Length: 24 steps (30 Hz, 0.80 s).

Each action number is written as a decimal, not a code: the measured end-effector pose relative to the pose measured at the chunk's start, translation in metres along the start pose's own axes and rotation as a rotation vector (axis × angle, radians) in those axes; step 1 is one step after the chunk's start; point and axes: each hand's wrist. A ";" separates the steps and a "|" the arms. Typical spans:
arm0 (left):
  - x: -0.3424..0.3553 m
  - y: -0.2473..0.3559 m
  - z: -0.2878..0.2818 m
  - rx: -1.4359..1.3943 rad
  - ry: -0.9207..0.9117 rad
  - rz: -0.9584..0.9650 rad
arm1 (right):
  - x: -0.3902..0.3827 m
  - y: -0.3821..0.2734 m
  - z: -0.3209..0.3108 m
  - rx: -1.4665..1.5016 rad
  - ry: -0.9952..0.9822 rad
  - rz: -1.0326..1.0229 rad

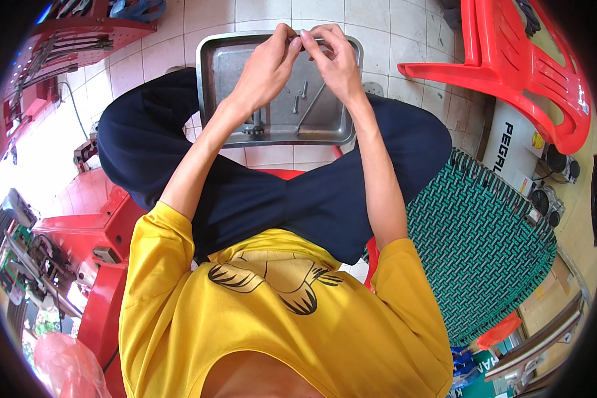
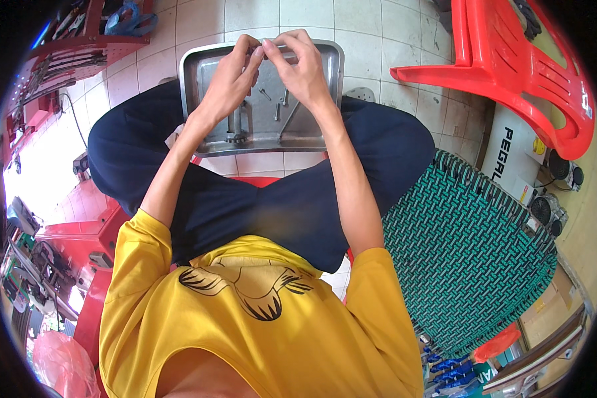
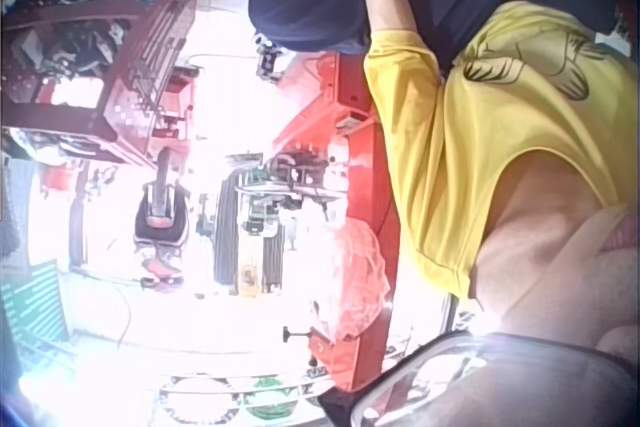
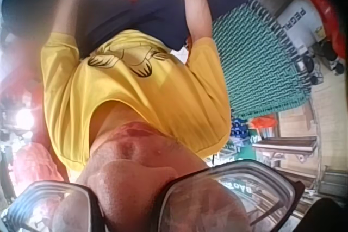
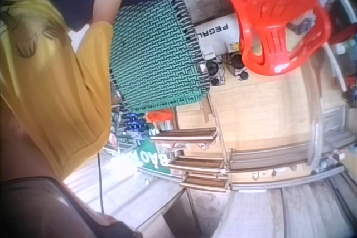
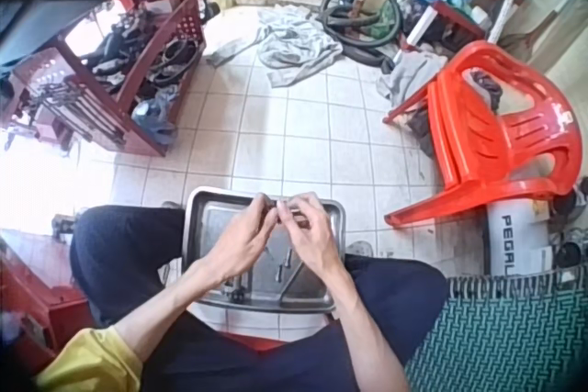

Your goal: The person manipulates motorcycle engine components, including a piston and a cylinder-like housing, by hand over a metal tray. They turn the assembly over and handle small screws.

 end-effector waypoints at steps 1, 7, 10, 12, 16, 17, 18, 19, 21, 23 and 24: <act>0.000 -0.003 0.002 -0.002 0.025 0.037 | -0.001 0.001 -0.001 0.003 -0.004 0.002; -0.002 -0.014 0.004 0.042 0.081 0.126 | -0.002 0.002 0.000 0.007 -0.044 0.001; -0.005 -0.016 0.002 0.082 0.086 0.115 | -0.003 0.002 0.000 -0.036 -0.074 -0.017; -0.007 -0.014 -0.001 0.083 0.080 0.066 | -0.005 -0.002 0.000 -0.094 -0.086 -0.039; -0.012 -0.008 -0.006 0.115 -0.006 -0.105 | -0.007 0.002 0.001 -0.095 -0.142 -0.067; -0.013 -0.009 -0.007 0.120 0.003 -0.107 | -0.007 0.001 0.003 -0.075 -0.152 -0.050; -0.014 -0.010 -0.007 0.125 0.011 -0.110 | -0.007 0.001 0.005 -0.056 -0.161 -0.033; -0.014 -0.011 -0.007 0.127 0.014 -0.100 | -0.008 0.000 0.005 -0.050 -0.156 0.028; -0.014 -0.010 -0.008 0.131 0.018 -0.080 | -0.008 -0.006 0.005 -0.038 -0.143 0.150; -0.013 -0.011 -0.007 0.170 -0.007 -0.062 | -0.005 -0.003 0.001 -0.137 -0.204 0.094; -0.012 -0.011 -0.007 0.190 -0.020 -0.051 | -0.004 -0.001 -0.001 -0.187 -0.234 0.065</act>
Point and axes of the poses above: each hand's wrist, its own x-axis towards the middle knuckle, its own z-axis out of the palm, y = z × x, and after that the axes turned 2 degrees about -z, right-handed
